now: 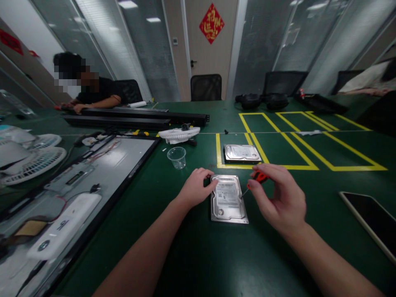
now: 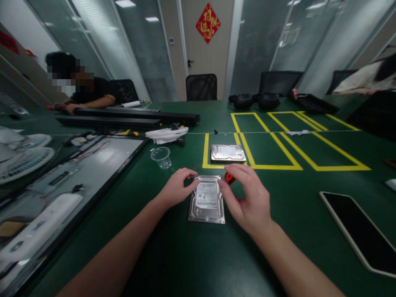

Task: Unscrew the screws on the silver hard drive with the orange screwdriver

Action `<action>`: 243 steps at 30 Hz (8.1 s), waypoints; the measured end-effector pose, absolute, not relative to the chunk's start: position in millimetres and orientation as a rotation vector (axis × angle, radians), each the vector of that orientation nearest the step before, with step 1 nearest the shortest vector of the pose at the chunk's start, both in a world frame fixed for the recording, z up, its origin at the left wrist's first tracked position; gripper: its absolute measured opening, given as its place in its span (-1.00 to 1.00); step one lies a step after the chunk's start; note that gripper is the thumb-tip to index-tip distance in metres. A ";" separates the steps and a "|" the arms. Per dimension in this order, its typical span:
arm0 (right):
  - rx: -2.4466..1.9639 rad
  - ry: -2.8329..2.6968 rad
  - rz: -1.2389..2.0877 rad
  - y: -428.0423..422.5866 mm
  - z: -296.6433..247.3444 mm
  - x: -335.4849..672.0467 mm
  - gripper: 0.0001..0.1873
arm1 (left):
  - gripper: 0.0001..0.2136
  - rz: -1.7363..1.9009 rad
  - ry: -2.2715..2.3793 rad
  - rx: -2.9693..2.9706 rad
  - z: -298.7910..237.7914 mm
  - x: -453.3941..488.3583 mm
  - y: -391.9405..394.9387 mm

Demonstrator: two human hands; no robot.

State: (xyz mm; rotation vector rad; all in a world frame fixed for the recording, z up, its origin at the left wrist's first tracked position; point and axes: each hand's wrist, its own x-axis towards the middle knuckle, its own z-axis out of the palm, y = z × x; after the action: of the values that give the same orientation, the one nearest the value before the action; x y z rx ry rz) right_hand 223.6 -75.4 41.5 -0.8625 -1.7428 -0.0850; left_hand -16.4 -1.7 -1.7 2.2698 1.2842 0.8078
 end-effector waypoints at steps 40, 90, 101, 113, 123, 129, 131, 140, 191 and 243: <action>-0.886 -1.723 -0.142 -76.7 42.2 220.9 -0.34 | -0.80 0.818 1.276 2.268 -4.2 -16.2 -0.1; -0.922 -1.729 -0.295 -75.4 46.6 222.4 -0.41 | -0.81 0.805 1.287 2.269 -2.0 -15.5 -1.7; -0.899 -1.714 -0.252 -75.3 45.2 221.0 -0.36 | -0.82 0.799 1.290 2.279 -1.2 -15.8 -1.8; -0.967 -1.646 -0.016 -79.5 32.3 222.1 -0.38 | -0.79 0.810 1.284 2.253 -2.7 -15.9 -1.5; -0.925 -1.666 -0.085 -75.4 34.6 222.3 -0.33 | -0.79 0.827 1.273 2.252 -2.3 -16.2 -2.0; -0.906 -1.694 -0.301 -72.9 42.7 224.2 -0.37 | -0.79 0.819 1.275 2.249 -3.6 -15.2 -0.3; -0.911 -1.698 -0.319 -74.1 43.7 223.8 -0.39 | -0.79 0.817 1.278 2.254 -4.0 -15.3 -0.3; -0.868 -1.729 -0.265 -75.3 46.5 219.5 -0.35 | -0.80 0.830 1.285 2.244 -5.0 -16.0 -0.8; -0.884 -1.730 -0.195 -76.3 42.8 222.2 -0.32 | -0.81 0.835 1.282 2.255 -3.8 -15.6 -1.3; -0.921 -1.752 -0.174 -77.3 44.0 220.8 -0.35 | -0.79 0.834 1.280 2.254 -5.6 -17.3 -0.1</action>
State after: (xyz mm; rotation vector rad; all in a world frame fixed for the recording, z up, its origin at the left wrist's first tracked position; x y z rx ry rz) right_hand 220.8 -77.3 44.0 -0.9209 -1.7520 -0.1735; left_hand -17.3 -0.1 -5.6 2.2538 1.2805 0.8335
